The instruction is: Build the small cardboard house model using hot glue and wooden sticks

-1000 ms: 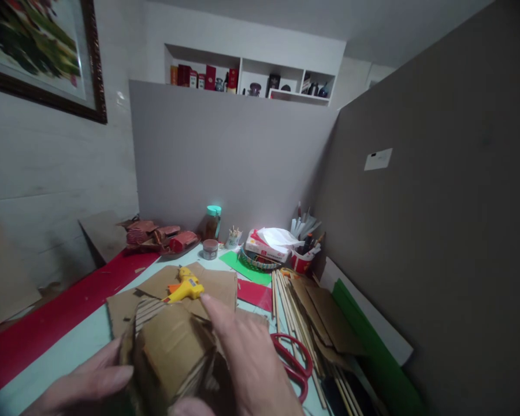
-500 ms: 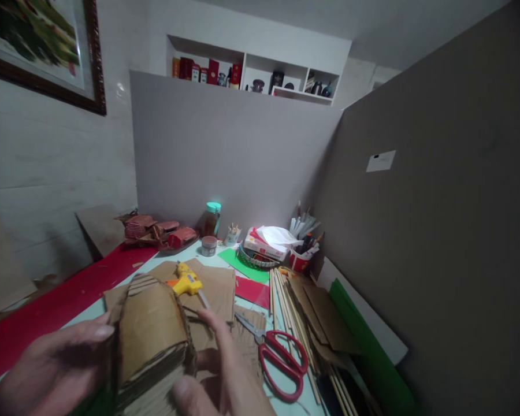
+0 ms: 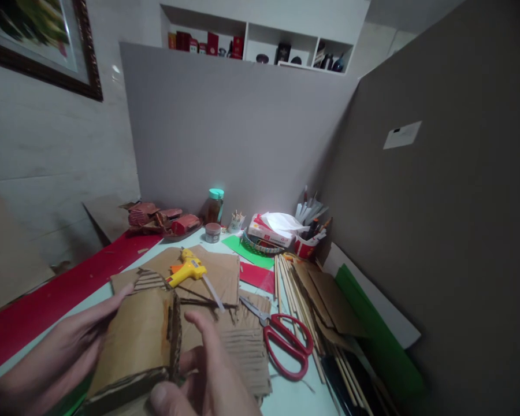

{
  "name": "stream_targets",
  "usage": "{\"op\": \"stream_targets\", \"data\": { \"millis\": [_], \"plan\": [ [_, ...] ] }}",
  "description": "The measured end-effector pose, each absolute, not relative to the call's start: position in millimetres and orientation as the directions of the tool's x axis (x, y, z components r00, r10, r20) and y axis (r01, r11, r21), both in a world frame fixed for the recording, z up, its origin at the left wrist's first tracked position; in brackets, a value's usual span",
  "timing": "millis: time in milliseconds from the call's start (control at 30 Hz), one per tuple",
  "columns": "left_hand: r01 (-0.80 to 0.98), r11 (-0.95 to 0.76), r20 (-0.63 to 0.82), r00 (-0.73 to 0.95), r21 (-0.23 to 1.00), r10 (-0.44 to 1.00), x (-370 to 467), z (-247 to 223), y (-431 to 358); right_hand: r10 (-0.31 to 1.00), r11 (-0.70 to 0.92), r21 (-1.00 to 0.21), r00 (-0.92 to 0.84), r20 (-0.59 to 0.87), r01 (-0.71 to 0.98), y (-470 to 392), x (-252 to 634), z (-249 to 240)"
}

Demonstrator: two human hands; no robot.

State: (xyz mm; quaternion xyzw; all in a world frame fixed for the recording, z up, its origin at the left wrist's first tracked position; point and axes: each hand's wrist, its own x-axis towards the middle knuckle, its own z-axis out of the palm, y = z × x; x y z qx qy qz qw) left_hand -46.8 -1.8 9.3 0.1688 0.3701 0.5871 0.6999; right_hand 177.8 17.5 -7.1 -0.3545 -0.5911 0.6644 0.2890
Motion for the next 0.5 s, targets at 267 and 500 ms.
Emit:
{"op": "stream_targets", "data": {
  "millis": [267,500],
  "plan": [
    [-0.461,0.237,-0.290,-0.045,0.855,0.956,-46,20,-3,0.760,-0.035,-0.980,-0.632,-0.153,0.195,17,182,1],
    [-0.373,0.127,-0.170,-0.086,0.919,0.982,-38,32,-2,0.738,-0.085,-0.985,-0.654,-0.162,0.149,12,181,4]
  ]
}}
